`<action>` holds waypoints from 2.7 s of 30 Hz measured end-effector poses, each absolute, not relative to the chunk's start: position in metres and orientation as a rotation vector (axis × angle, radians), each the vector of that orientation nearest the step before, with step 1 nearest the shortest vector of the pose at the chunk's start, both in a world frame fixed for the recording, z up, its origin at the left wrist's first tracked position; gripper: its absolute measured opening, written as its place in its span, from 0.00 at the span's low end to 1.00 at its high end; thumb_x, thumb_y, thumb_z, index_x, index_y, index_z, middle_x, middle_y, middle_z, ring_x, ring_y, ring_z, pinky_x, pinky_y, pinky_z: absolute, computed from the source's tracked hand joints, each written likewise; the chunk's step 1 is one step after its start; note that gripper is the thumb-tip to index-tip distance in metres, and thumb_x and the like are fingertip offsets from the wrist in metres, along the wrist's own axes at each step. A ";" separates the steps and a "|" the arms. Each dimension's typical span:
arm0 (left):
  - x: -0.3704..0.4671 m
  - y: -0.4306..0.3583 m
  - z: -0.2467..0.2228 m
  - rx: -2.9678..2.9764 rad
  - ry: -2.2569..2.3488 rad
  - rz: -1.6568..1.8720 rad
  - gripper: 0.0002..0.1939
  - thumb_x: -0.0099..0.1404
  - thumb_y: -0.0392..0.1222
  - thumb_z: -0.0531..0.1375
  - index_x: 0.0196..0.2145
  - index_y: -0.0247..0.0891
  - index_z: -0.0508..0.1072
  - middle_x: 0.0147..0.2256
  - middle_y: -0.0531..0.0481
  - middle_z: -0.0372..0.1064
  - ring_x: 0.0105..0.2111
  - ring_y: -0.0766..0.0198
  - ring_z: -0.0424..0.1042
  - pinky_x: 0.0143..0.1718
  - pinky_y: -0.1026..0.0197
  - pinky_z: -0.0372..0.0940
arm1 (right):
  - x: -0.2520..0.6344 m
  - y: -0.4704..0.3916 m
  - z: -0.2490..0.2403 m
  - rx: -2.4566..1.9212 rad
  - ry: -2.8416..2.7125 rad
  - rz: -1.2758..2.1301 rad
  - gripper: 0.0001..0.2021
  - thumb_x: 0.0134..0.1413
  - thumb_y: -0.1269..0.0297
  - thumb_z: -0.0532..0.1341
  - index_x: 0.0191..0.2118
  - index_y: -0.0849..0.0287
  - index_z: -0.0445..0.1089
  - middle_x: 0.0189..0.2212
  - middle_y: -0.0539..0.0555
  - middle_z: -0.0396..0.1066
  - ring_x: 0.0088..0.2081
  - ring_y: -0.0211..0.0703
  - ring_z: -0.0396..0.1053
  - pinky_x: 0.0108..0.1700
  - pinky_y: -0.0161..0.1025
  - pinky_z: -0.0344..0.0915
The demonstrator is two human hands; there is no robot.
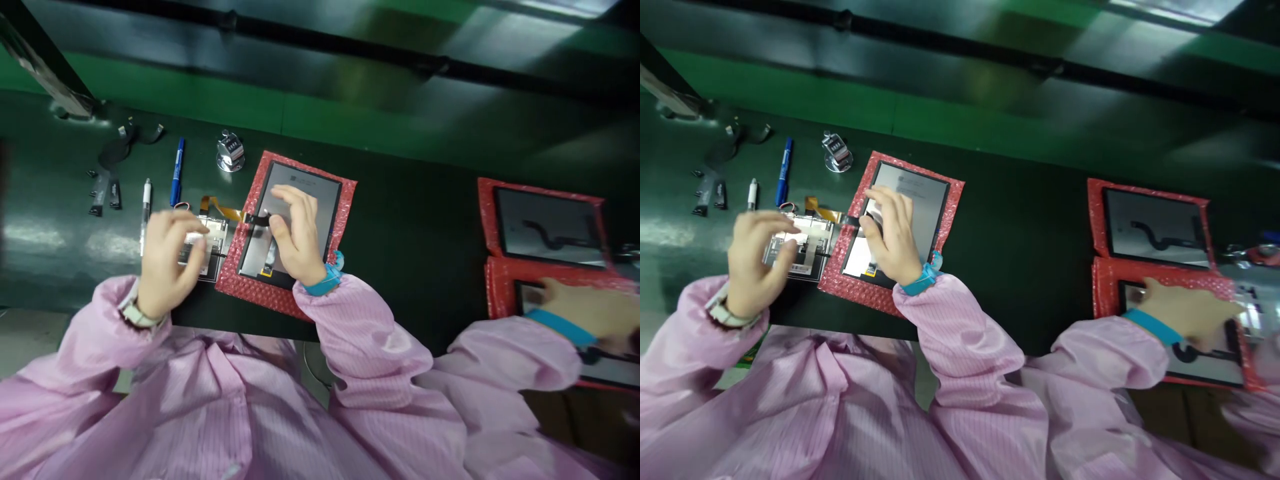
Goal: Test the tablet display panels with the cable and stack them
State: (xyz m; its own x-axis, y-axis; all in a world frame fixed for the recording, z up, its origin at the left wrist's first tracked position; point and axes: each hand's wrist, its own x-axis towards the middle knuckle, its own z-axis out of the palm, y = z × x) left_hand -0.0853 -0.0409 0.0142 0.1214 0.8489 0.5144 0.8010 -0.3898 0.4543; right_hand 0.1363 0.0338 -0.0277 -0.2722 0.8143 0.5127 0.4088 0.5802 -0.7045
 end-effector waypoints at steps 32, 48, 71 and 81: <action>-0.059 -0.079 -0.017 2.376 1.422 0.732 0.18 0.78 0.40 0.50 0.62 0.35 0.62 0.61 0.35 0.61 0.62 0.50 0.62 0.63 0.46 0.62 | 0.203 -0.061 -0.036 -1.740 -1.642 0.699 0.20 0.63 0.51 0.56 0.54 0.59 0.67 0.48 0.62 0.71 0.50 0.53 0.67 0.57 0.55 0.66; -0.026 -0.094 -0.008 1.940 1.478 0.681 0.18 0.77 0.51 0.51 0.54 0.37 0.70 0.56 0.40 0.70 0.59 0.50 0.67 0.63 0.44 0.62 | 0.197 -0.049 0.008 -1.544 -1.134 0.907 0.20 0.56 0.50 0.61 0.50 0.56 0.66 0.50 0.60 0.71 0.54 0.52 0.68 0.63 0.58 0.61; -0.059 -0.014 0.039 0.454 1.237 1.481 0.06 0.61 0.45 0.66 0.34 0.40 0.77 0.42 0.52 0.79 0.57 0.52 0.72 0.58 0.54 0.71 | 0.080 -0.069 0.009 -1.075 -1.785 0.925 0.30 0.69 0.46 0.50 0.67 0.62 0.56 0.62 0.62 0.65 0.65 0.51 0.60 0.68 0.53 0.61; -0.069 -0.015 0.040 0.219 1.198 1.479 0.08 0.59 0.41 0.62 0.34 0.35 0.78 0.29 0.53 0.78 0.26 0.62 0.77 0.38 0.60 0.77 | 0.104 -0.057 -0.018 -1.297 -1.368 1.187 0.36 0.70 0.44 0.48 0.74 0.58 0.43 0.68 0.66 0.58 0.63 0.48 0.65 0.64 0.51 0.66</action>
State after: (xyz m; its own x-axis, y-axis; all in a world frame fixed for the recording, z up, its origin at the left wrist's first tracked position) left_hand -0.0686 -0.0146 0.0401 -0.3207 0.8220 -0.4707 -0.6309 0.1853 0.7534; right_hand 0.1037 -0.0569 -0.0177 -0.0648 0.9978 -0.0138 0.1538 -0.0037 -0.9881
